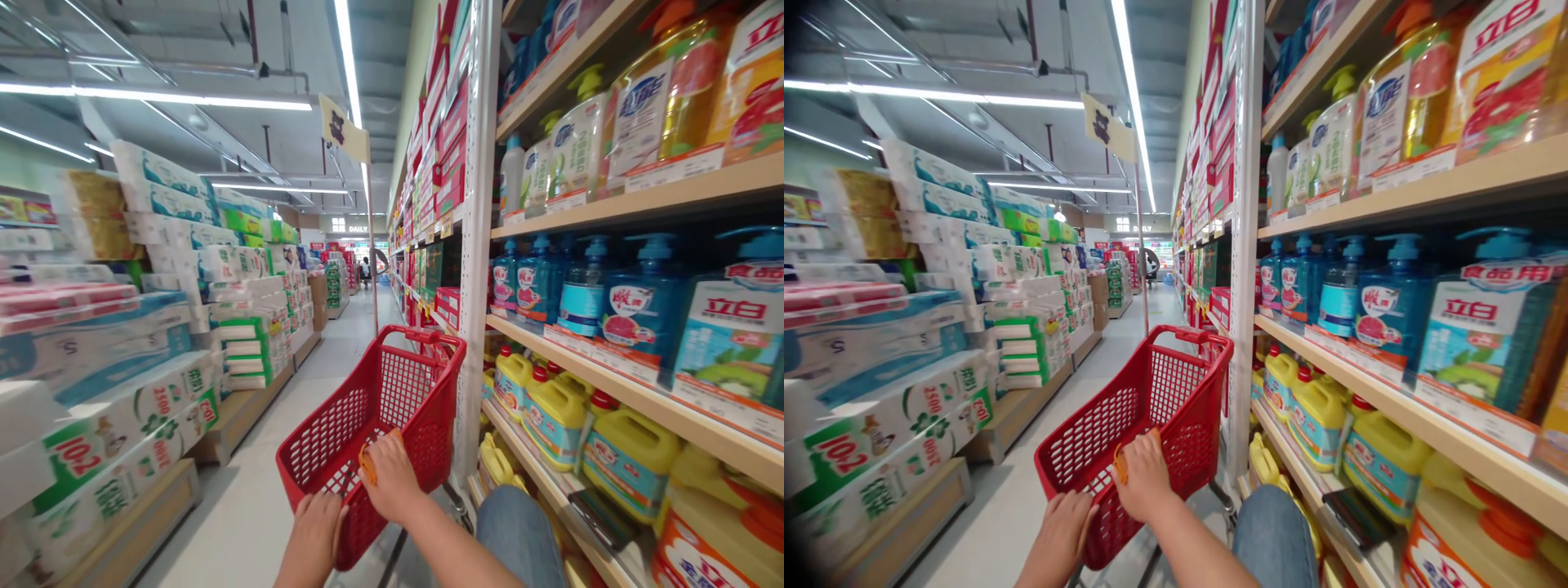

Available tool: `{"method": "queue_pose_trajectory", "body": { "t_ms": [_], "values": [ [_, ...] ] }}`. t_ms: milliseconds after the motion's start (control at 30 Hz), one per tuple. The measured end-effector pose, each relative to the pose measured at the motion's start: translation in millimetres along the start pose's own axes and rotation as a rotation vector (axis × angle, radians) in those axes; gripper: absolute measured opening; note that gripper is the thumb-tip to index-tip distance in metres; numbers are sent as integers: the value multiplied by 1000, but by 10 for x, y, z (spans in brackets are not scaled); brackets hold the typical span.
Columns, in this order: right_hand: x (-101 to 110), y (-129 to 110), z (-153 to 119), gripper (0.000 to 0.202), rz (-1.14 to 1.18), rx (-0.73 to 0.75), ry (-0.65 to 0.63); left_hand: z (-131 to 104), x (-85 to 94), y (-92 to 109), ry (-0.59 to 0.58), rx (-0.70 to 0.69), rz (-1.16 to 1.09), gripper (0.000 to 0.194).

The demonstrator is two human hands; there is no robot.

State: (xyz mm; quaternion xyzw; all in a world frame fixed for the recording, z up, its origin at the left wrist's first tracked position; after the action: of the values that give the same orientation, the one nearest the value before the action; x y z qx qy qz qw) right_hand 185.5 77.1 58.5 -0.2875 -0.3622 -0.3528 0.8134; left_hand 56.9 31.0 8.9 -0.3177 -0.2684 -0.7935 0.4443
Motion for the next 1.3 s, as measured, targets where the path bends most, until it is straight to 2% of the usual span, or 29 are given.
{"method": "queue_pose_trajectory", "body": {
  "t_ms": [67, 133, 233, 300, 367, 433, 533, 600, 700, 833, 933, 1033, 1167, 1300],
  "values": [
    [-14, -226, -131, 24, 30, 112, -40, -14, -3, 67, -36, -14, -27, 33],
    [6, -336, -223, 25, 47, 190, -82, -15, 16, 103, -128, -40, -79, 31],
    [96, -167, -196, 18, 23, 138, -86, -2, 101, 24, -244, -69, -122, 30],
    [148, 20, -128, 15, -3, 56, -57, 9, 148, -72, -266, -82, -117, 33],
    [166, 123, -99, 15, -27, -13, -21, 8, 138, -127, -265, -91, -104, 34],
    [150, 102, -142, 15, -50, -44, 2, 0, 85, -105, -244, -90, -84, 33],
    [133, -51, -297, 15, -71, -6, -8, -5, 10, 16, -214, -76, -72, 32],
    [164, -100, -385, 15, -63, 50, -33, 3, -17, 67, -237, -56, -88, 33],
    [252, 23, -404, 15, -55, 64, -57, 38, -5, 38, -281, -18, -108, 36],
    [308, 236, -343, 11, -80, -59, 29, 112, 5, 24, -234, 26, -69, 37],
    [274, 213, -418, 12, -102, -134, 112, 165, -54, 161, -182, 34, -18, 38],
    [238, 132, -560, 8, -81, -80, 95, 195, -103, 261, -194, 30, -10, 39],
    [305, 295, -651, 12, -54, -51, 56, 204, -38, 178, -196, -14, -24, 35],
    [300, 469, -589, 16, -114, -168, 111, 206, -71, 165, -204, -32, -20, 35]
  ]
}}
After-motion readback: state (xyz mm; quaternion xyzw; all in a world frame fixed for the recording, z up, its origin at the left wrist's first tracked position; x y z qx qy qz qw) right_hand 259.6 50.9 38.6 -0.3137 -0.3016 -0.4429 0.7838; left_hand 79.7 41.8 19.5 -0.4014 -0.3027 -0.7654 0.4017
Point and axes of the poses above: each hand's wrist, its own z-axis towards the middle knuckle, its own x-axis out of the back of the hand, y = z × x, the point moved 8 cm from there along z, towards the middle knuckle, and after that the axes turned 5 degrees about -z, right-handed, at the moved point
